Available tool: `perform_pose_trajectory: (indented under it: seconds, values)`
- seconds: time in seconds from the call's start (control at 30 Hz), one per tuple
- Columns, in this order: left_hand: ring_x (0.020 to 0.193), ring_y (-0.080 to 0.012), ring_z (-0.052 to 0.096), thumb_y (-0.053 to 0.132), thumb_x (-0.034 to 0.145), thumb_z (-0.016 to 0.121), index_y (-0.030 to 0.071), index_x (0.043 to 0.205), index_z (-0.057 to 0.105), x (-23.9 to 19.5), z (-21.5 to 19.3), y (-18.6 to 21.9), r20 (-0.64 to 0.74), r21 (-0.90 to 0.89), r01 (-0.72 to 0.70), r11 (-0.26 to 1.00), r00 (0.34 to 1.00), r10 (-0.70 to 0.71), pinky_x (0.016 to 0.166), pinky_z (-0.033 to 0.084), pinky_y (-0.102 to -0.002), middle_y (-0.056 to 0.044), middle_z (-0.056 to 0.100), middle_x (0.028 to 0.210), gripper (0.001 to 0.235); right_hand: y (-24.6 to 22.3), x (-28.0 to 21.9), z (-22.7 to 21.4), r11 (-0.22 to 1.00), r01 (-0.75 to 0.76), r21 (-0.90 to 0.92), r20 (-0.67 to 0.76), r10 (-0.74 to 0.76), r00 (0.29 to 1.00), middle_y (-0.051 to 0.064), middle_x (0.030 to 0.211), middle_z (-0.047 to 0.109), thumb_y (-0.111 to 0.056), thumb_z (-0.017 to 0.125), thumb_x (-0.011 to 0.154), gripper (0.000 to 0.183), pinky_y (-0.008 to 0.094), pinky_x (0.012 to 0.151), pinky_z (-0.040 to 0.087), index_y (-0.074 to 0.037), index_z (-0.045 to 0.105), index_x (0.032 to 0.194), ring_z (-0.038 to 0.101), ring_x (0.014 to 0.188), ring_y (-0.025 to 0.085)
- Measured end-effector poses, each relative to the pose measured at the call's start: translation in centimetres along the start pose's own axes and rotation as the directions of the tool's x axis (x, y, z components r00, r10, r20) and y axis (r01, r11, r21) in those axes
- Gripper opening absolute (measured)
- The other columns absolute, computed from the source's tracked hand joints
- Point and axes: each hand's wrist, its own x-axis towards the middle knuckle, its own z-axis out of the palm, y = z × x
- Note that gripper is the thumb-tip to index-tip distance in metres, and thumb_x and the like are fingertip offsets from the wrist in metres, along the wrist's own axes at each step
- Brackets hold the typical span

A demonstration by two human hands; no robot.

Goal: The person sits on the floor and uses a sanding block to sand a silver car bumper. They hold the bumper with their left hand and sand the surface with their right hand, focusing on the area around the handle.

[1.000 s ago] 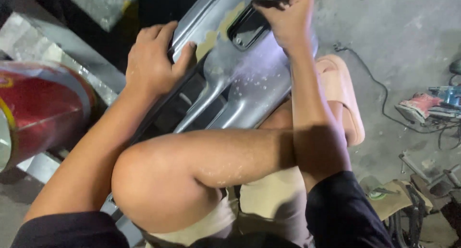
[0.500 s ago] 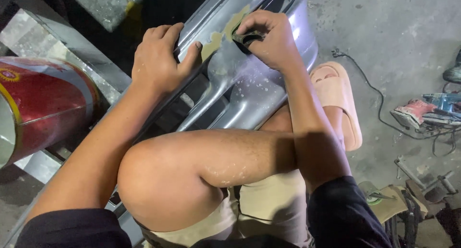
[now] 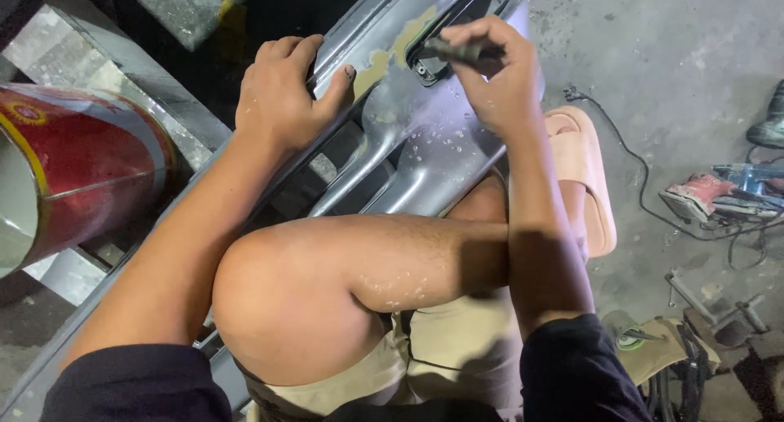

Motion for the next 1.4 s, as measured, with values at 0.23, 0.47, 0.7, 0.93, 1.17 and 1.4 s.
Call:
perform_pose_trajectory:
  seconds: [0.23,0.47,0.7,0.93,1.17,1.4]
  values:
    - [0.12,-0.0427,0.054,0.052,0.103,0.053,0.001,0.138,0.065,-0.1,0.2,-0.4,-0.019,0.011,-0.021,1.0,1.0,0.021,0.089,0.046,-0.056,-0.024,0.065,0.127,0.063,0.9,-1.1,1.0,0.885,-0.258,0.388,0.142,0.219,0.965,0.009,0.112,0.07,-0.024,0.08,0.088,0.05,0.033,0.096,0.064,-0.004,0.056,0.127,0.072,0.107,0.022]
    - [0.118,-0.0391,0.058,0.044,0.102,0.064,0.0,0.141,0.061,-0.5,0.1,-0.6,-0.155,0.058,-0.203,0.977,0.965,0.21,0.088,0.049,-0.052,-0.02,0.065,0.129,0.059,-1.2,-1.4,1.9,0.816,-0.379,0.436,0.337,0.243,0.91,0.014,0.117,0.069,-0.01,0.079,0.088,0.049,0.027,0.072,0.069,-0.002,0.056,0.13,0.075,0.092,0.022]
    - [0.121,-0.037,0.062,0.05,0.1,0.072,0.0,0.141,0.058,-0.6,-1.4,0.1,-0.204,0.062,-0.517,0.854,0.831,0.518,0.088,0.049,-0.048,-0.017,0.062,0.137,0.066,-1.4,-1.2,2.9,0.85,-0.292,0.439,0.35,0.138,0.926,0.017,0.104,0.068,-0.012,0.066,0.102,0.043,0.032,0.07,0.069,-0.012,0.043,0.139,0.075,0.081,0.023]
    - [0.123,-0.0367,0.065,0.063,0.098,0.071,-0.004,0.146,0.052,-0.7,-1.5,0.3,-0.175,0.082,-0.65,0.755,0.737,0.653,0.09,0.049,-0.046,-0.018,0.064,0.139,0.085,-3.7,-1.7,4.9,0.841,-0.202,0.502,0.349,0.017,0.937,0.018,0.131,0.059,-0.016,0.064,0.104,0.043,0.039,0.09,0.071,-0.01,0.045,0.143,0.072,0.111,0.029]
    - [0.118,-0.0457,0.064,0.029,0.099,0.053,-0.007,0.142,0.055,-0.8,-1.1,-0.8,-0.23,-0.148,-0.677,0.72,0.732,0.641,0.093,0.05,-0.053,-0.029,0.06,0.138,0.056,-4.4,-1.6,4.7,0.896,-0.25,0.366,0.379,0.102,0.92,0.011,0.088,0.068,-0.024,0.056,0.104,0.038,0.024,0.061,0.065,-0.007,0.055,0.138,0.073,0.068,0.018]
    - [0.141,-0.0499,0.05,0.01,0.087,0.04,-0.012,0.152,0.039,-0.7,-1.2,-1.0,-0.175,-0.372,-0.64,0.672,0.759,0.627,0.12,0.044,-0.058,-0.035,0.047,0.153,0.068,-5.1,-1.3,6.2,0.981,0.132,0.14,0.17,-0.155,0.973,0.007,0.117,0.052,-0.011,0.076,0.095,0.012,0.027,0.087,0.052,-0.013,0.072,0.106,0.059,0.097,0.015]
